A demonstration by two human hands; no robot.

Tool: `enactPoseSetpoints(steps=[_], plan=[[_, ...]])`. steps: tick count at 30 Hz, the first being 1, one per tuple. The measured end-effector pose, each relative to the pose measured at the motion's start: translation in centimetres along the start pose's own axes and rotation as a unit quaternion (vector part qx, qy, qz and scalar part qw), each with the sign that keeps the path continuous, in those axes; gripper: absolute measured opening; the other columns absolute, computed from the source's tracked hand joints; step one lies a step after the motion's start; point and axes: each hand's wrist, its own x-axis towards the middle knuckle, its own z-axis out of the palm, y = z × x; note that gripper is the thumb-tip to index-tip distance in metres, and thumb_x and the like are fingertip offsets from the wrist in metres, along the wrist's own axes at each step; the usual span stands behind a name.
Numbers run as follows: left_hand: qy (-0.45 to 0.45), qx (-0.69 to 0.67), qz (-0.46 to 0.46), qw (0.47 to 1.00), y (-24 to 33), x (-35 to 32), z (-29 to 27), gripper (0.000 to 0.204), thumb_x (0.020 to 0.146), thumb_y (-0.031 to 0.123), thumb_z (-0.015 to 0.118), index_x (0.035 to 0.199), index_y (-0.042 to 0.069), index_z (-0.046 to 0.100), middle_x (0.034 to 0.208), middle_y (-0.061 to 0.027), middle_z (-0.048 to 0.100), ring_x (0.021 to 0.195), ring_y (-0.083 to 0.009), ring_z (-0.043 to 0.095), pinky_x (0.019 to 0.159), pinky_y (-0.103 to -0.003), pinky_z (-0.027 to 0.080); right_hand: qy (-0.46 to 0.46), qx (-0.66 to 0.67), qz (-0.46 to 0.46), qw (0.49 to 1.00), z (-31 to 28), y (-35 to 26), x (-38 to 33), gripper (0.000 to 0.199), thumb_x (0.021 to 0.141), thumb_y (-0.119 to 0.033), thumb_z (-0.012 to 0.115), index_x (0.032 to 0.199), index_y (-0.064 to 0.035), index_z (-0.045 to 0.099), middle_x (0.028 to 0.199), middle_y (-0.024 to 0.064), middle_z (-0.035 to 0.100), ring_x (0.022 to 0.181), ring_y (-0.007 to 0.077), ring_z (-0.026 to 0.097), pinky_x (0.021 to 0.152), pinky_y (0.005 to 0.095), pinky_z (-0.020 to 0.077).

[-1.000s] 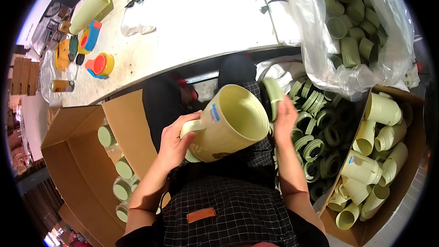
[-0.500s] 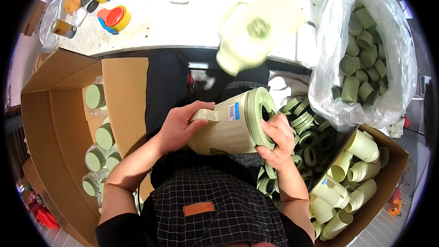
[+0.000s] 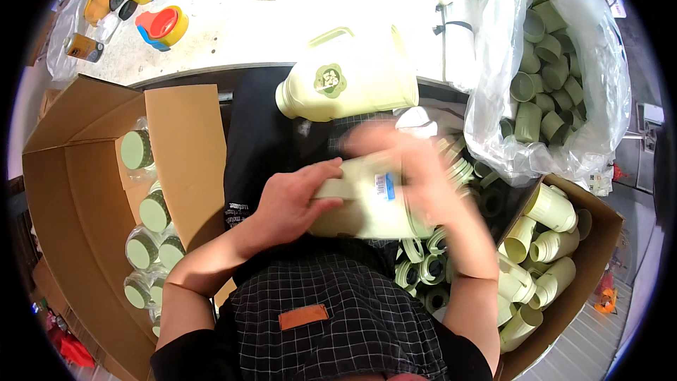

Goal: The person places plastic pitchers into plastic bags and puts them into a large cardboard box. They fold the flaps of a cardboard box and apply tape using a tape dispenser. They take more pitchers from a container and place them onto the work surface.

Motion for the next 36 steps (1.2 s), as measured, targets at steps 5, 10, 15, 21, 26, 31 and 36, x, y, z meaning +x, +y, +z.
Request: enactPoseSetpoints(steps=[5, 10, 15, 21, 26, 31, 36], plan=[[0.056, 0.022, 0.068, 0.996, -0.7, -0.4, 0.7, 0.044, 0.087, 0.029, 0.073, 0.123, 0.009, 0.060, 0.127, -0.0128, 0.066, 0.097, -0.0322, 0.070, 0.079, -0.037, 0.057, 0.104, 0.074, 0.015, 0.992, -3.0, -0.7, -0.1, 0.067, 0.091, -0.054, 0.054, 0.125, 0.0033, 0.063, 0.122, 0.0164, 0.068, 0.109, 0.0296, 0.066, 0.093, 0.0429, 0.0499], [0.051, 0.047, -0.010, 0.998, -1.3, -2.1, 0.3, 0.047, 0.083, 0.031, 0.076, 0.124, 0.013, 0.061, 0.132, -0.0095, 0.063, 0.108, -0.0306, 0.067, 0.089, -0.038, 0.055, 0.160, 0.065, 0.110, 0.979, -0.3, 3.2, -1.7, 0.068, 0.101, -0.054, 0.037, 0.124, 0.0044, 0.062, 0.113, 0.0162, 0.070, 0.106, 0.0247, 0.065, 0.094, 0.0395, 0.0488], [-0.017, 0.007, 0.023, 1.000, -1.2, -1.9, -0.1, 0.049, 0.090, 0.041, 0.068, 0.126, 0.010, 0.056, 0.135, -0.0108, 0.061, 0.095, -0.0354, 0.068, 0.079, -0.041, 0.055, 0.408, 0.020, 0.120, 0.905, -1.7, 9.9, -5.6, 0.052, 0.101, -0.034, 0.054, 0.139, 0.0003, 0.047, 0.120, 0.0126, 0.063, 0.107, 0.0204, 0.059, 0.095, 0.0356, 0.0458], [0.046, 0.034, 0.041, 0.998, -1.9, -2.7, 1.5, 0.047, 0.088, 0.036, 0.070, 0.124, 0.011, 0.055, 0.138, -0.0111, 0.059, 0.102, -0.0344, 0.067, 0.081, -0.041, 0.056, 0.178, -0.017, 0.123, 0.976, -1.8, 9.3, 5.9, 0.042, 0.094, -0.020, 0.066, 0.125, 0.0073, 0.056, 0.111, 0.0115, 0.065, 0.100, 0.0152, 0.059, 0.093, 0.0310, 0.0469], [0.126, 0.024, 0.081, 0.988, -1.4, -2.8, 0.5, 0.054, 0.086, 0.031, 0.073, 0.133, 0.011, 0.053, 0.133, -0.0094, 0.062, 0.097, -0.0329, 0.069, 0.079, -0.040, 0.057, 0.318, 0.111, 0.103, 0.936, -5.8, 5.9, 12.6, 0.042, 0.100, -0.022, 0.058, 0.133, 0.0027, 0.054, 0.119, 0.0099, 0.064, 0.107, 0.0166, 0.058, 0.094, 0.0311, 0.0461], [0.110, -0.097, -0.022, 0.989, -0.4, -2.2, -1.5, 0.046, 0.085, 0.003, 0.070, 0.129, 0.005, 0.056, 0.140, -0.0168, 0.056, 0.124, -0.0360, 0.059, 0.098, -0.041, 0.054, 0.191, 0.089, 0.021, 0.977, -6.5, 2.1, 14.5, 0.050, 0.104, -0.030, 0.049, 0.144, -0.0012, 0.045, 0.130, 0.0107, 0.060, 0.120, 0.0197, 0.055, 0.103, 0.0347, 0.0413], [0.186, -0.024, 0.176, 0.966, 3.5, 0.0, -4.3, 0.035, 0.089, 0.029, 0.067, 0.116, 0.007, 0.066, 0.109, -0.0074, 0.066, 0.097, -0.0272, 0.058, 0.087, -0.038, 0.047, -0.008, 0.059, 0.200, 0.978, -2.3, 4.3, 1.9, 0.075, 0.098, -0.059, 0.045, 0.145, -0.0017, 0.044, 0.130, 0.0157, 0.058, 0.121, 0.0247, 0.053, 0.108, 0.0377, 0.0376]])
